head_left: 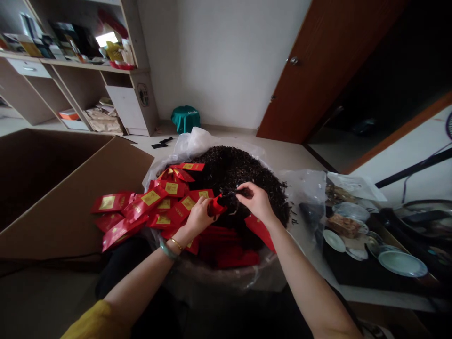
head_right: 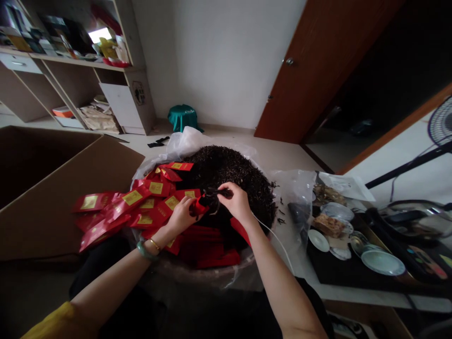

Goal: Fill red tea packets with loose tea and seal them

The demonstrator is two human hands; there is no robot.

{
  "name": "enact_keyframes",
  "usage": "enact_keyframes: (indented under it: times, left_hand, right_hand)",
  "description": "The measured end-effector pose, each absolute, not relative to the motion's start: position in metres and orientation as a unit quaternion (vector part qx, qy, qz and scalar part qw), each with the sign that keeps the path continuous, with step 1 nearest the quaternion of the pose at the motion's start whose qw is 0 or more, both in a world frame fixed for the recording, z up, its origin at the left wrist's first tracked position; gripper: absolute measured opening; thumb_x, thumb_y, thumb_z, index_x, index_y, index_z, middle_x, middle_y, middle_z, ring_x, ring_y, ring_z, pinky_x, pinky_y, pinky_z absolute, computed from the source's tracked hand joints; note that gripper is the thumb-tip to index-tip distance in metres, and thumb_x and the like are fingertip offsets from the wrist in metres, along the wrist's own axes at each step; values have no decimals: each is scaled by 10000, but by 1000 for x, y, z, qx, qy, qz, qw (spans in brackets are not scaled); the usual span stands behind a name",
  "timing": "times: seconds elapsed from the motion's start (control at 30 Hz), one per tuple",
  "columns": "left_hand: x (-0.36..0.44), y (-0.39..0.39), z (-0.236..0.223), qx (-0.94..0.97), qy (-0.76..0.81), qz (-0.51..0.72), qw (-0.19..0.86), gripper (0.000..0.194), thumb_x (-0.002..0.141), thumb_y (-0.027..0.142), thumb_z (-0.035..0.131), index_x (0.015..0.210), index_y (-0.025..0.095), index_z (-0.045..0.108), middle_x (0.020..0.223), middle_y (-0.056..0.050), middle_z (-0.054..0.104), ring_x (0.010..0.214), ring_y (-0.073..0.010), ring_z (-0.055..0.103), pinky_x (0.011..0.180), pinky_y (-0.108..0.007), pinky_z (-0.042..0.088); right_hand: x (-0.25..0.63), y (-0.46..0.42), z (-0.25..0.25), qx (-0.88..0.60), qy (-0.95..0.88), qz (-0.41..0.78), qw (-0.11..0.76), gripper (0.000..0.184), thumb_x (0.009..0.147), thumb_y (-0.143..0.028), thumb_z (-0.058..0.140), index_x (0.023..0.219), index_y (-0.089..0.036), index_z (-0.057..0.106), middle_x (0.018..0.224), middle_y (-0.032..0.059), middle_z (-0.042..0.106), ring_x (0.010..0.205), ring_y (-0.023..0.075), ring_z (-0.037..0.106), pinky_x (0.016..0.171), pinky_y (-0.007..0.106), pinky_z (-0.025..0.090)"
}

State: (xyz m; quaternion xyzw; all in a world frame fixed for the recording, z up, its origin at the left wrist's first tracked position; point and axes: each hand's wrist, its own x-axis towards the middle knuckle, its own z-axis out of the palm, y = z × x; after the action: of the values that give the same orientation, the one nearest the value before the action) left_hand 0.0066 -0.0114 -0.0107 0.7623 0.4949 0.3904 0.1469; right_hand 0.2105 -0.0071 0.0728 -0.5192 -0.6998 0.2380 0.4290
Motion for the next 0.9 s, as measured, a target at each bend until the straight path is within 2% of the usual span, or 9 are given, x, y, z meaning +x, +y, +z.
enact_keyframes:
  times: [0.1,0.2,0.33,0.5,0.7,0.83,0.9]
  left_hand:
    - [8,-14,-10,765,486,391,157,439,647,208,716,1054,175,556,960,-56,575,831,-188,606,722,-314,546]
    - [8,-14,-10,768,481,393,157,434,655,219,718,1056,183,554,952,-49,573,827,-183,602,721,-311,544]
    - [6,-11,-12,762,494,391,148,440,634,230,734,1034,163,562,927,-55,572,809,-190,602,712,-313,541]
    - [6,-9,-12,748,517,391,139,490,592,229,760,1036,160,564,926,-54,575,807,-198,606,724,-327,538]
    - [7,-11,-12,746,516,399,136,447,652,270,733,1045,158,553,925,-55,562,779,-186,603,675,-307,543]
    - [7,-12,-13,757,506,396,120,473,662,264,726,1082,179,526,974,-55,558,853,-202,608,742,-328,542]
    - [8,-13,-13,765,501,389,114,513,662,247,726,1119,185,500,1005,-60,557,902,-214,603,787,-344,534]
  right_hand:
    - [192,-17,74,-495,-663,225,515,139,762,-285,595,871,-198,600,939,57,646,871,186,620,779,309,521]
    - [176,-24,69,-485,-678,186,520,88,807,-268,557,857,-210,600,1015,81,635,985,203,596,835,335,513]
    - [169,-26,63,-453,-745,183,454,104,819,-209,532,867,-214,624,1034,71,654,999,192,603,894,345,491]
    - [174,-22,60,-461,-764,205,402,210,850,-204,487,992,-209,641,1005,54,685,885,166,639,781,298,528]
    - [173,-25,65,-484,-802,158,312,307,871,-124,443,1070,-225,654,1011,67,671,973,179,597,909,349,475]
    - [172,-27,68,-499,-829,132,214,312,886,-129,443,1108,-203,649,1034,85,666,995,195,580,930,340,458]
    - [173,-27,67,-521,-822,120,194,314,897,-145,433,1134,-186,635,1077,96,650,1007,197,584,927,327,458]
